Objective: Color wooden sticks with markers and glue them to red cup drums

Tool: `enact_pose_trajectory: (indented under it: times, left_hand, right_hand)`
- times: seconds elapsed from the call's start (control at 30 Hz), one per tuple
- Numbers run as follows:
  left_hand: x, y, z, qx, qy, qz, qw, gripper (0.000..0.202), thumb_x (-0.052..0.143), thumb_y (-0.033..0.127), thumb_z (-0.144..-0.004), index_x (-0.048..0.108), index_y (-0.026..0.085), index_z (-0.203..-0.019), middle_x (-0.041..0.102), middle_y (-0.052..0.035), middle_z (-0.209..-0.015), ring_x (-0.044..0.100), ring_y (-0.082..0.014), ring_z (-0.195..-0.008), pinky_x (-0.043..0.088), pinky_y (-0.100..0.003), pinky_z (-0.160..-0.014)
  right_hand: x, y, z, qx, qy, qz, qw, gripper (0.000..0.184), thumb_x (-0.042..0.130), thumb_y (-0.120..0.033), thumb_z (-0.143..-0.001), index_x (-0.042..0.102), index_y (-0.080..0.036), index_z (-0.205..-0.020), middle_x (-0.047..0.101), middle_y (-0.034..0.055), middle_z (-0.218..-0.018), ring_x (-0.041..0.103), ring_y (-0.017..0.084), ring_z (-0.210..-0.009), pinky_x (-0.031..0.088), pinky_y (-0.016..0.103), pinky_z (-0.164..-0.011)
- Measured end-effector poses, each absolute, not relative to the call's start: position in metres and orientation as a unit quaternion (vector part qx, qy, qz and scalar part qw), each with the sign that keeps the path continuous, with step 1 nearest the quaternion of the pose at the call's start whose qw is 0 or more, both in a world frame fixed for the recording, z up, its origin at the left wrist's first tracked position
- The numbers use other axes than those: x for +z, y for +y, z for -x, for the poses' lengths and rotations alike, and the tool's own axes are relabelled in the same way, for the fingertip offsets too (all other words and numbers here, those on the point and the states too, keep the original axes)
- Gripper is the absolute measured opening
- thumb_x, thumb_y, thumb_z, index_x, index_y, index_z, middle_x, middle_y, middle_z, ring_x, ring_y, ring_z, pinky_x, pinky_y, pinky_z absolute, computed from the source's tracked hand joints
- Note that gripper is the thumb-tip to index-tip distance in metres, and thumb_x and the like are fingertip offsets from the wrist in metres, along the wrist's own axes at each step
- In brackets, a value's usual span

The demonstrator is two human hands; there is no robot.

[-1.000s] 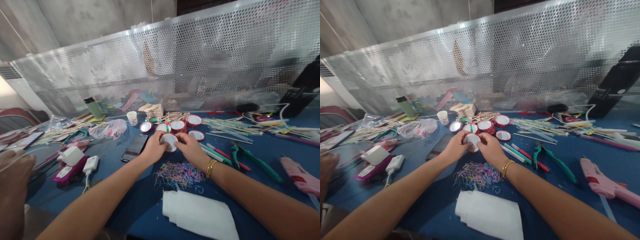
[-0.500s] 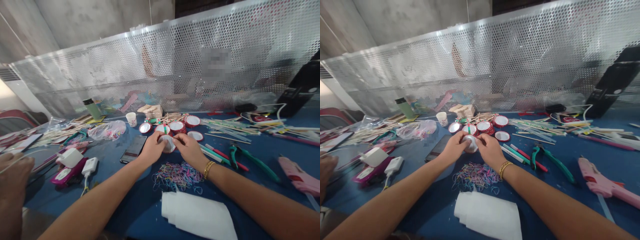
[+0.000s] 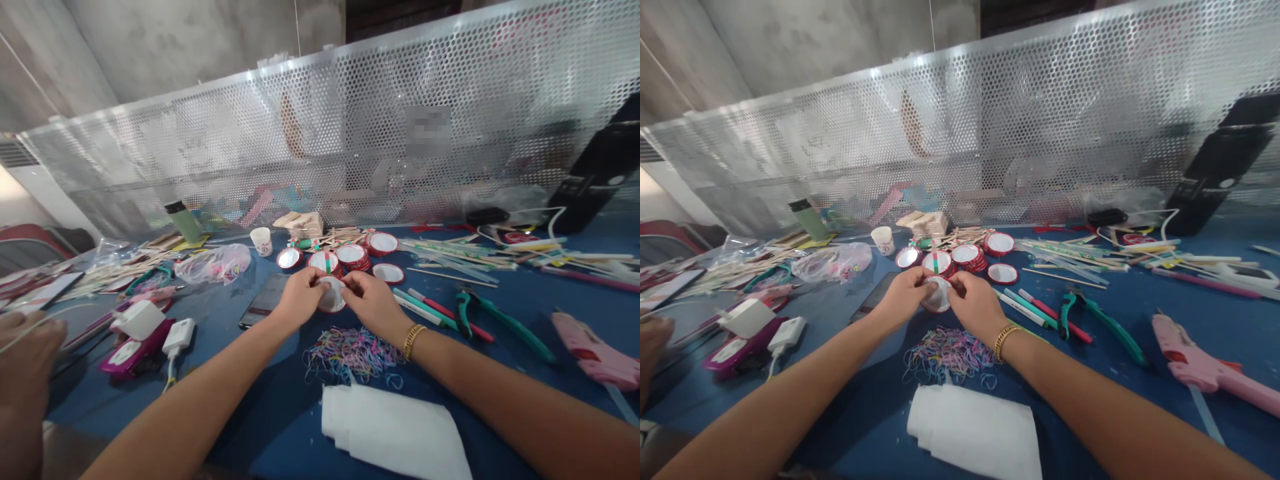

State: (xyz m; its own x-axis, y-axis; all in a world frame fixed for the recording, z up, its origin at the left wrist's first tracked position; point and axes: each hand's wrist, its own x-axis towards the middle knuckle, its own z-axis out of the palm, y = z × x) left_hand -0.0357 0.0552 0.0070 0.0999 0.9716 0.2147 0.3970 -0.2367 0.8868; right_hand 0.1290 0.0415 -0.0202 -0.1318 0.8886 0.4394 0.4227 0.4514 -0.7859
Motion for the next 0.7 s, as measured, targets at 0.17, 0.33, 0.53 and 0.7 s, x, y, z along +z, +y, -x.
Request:
enact_pose_trajectory:
  times: [0.17,0.33,0.53,0.7]
  left_hand:
    - [0.0118,0.0549,0.0349,0.443,0.506,-0.638,0.374,0.017,0.065,0.023,-0.073,0.064,0.016,-0.089,0.066,-0.0021,-0.081,0.058,-0.0148,-0.074,0.044,-0.025,-0.066]
    - [0.0167,0.0526,0.0325,0.456,0.517,-0.614,0.385,0.012,0.057,0.026,-0.08,0.064,0.016,-0.084,0.061,0.0,-0.076,0.053,-0.0131,-0.07,0.041,-0.024,-0.065]
    - [0.0157,0.0555,0.0346,0.46,0.51,-0.628,0.365,0.011,0.058,0.026,-0.082,0.06,0.017,-0.076,0.054,0.003,-0.066,0.047,-0.0116,-0.063,0.037,-0.023,-0.06]
    - [0.0141,0.0564,0.0351,0.446,0.497,-0.635,0.389,0.007,0.06,0.021,-0.079,0.062,0.016,-0.084,0.059,0.0017,-0.071,0.052,-0.0118,-0.066,0.041,-0.023,-0.064]
  right_hand:
    - [-0.0247,0.048,-0.1323,0.253,-0.715,0.47,0.452,0.01,0.056,-0.025,-0.08,0.062,-0.019,-0.087,0.068,0.0028,-0.076,0.06,0.016,-0.069,0.045,0.03,-0.064]
    - [-0.0265,0.0517,-0.1359,0.255,-0.719,0.474,0.439,0.012,0.058,-0.022,-0.079,0.063,-0.018,-0.09,0.07,0.0032,-0.078,0.062,0.016,-0.071,0.046,0.03,-0.065]
    - [-0.0238,0.0479,-0.1347,0.257,-0.734,0.464,0.424,0.01,0.058,-0.021,-0.081,0.064,-0.019,-0.088,0.071,0.0032,-0.08,0.063,0.016,-0.073,0.047,0.03,-0.068]
    - [-0.0222,0.0474,-0.135,0.253,-0.732,0.471,0.422,0.01,0.057,-0.021,-0.082,0.063,-0.018,-0.089,0.071,0.0044,-0.081,0.063,0.017,-0.074,0.046,0.031,-0.068]
